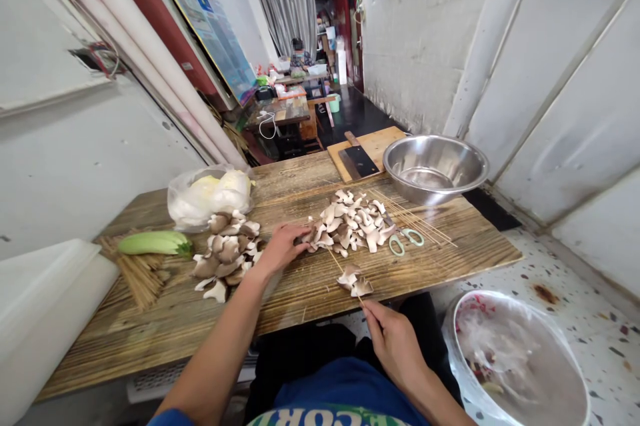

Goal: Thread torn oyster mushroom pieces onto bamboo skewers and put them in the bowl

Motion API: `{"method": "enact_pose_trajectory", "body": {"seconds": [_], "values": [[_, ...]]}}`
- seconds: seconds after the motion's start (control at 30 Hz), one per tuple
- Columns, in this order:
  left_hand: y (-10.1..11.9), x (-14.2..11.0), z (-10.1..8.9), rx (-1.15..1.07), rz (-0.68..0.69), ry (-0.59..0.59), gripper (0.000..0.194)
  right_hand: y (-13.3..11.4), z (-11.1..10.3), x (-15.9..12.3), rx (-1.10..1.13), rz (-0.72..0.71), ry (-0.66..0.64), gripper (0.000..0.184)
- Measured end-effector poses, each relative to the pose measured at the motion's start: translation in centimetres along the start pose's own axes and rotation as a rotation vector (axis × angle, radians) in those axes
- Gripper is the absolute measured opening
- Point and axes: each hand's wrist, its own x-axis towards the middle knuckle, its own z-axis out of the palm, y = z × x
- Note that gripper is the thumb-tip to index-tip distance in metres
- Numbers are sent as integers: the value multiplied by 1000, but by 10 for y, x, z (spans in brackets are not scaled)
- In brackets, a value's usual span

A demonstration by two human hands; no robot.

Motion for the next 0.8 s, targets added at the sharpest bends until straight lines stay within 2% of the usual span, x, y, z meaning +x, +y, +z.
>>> {"method": "enact_pose_trajectory", "body": {"seconds": [0.13, 0.2, 0.33, 0.43, 0.53, 0.63, 0.73, 0.8], "values": [[2, -8, -1, -33, 9, 1, 40, 1, 1, 0, -7, 2, -8, 32], [7, -10, -3, -55, 1, 65, 42, 1, 2, 0, -6, 2, -9, 32], [22, -7, -5, -79, -9, 170, 32, 0, 2, -1, -4, -1, -3, 32], [34, 0, 1, -3, -49, 172, 24, -1, 1, -2, -4, 3, 4, 32], [43, 8, 7, 78, -132, 181, 25, -1, 1, -2, -3, 14, 10, 33], [47, 15, 10, 77, -146, 181, 20, -1, 1, -1, -5, 19, 11, 34], [49, 19, 7, -44, -151, 232, 11, -1, 0, -1, -4, 18, 18, 35], [50, 18, 4, -248, -152, 291, 7, 0, 0, -1, 0, 21, 28, 35]]}}
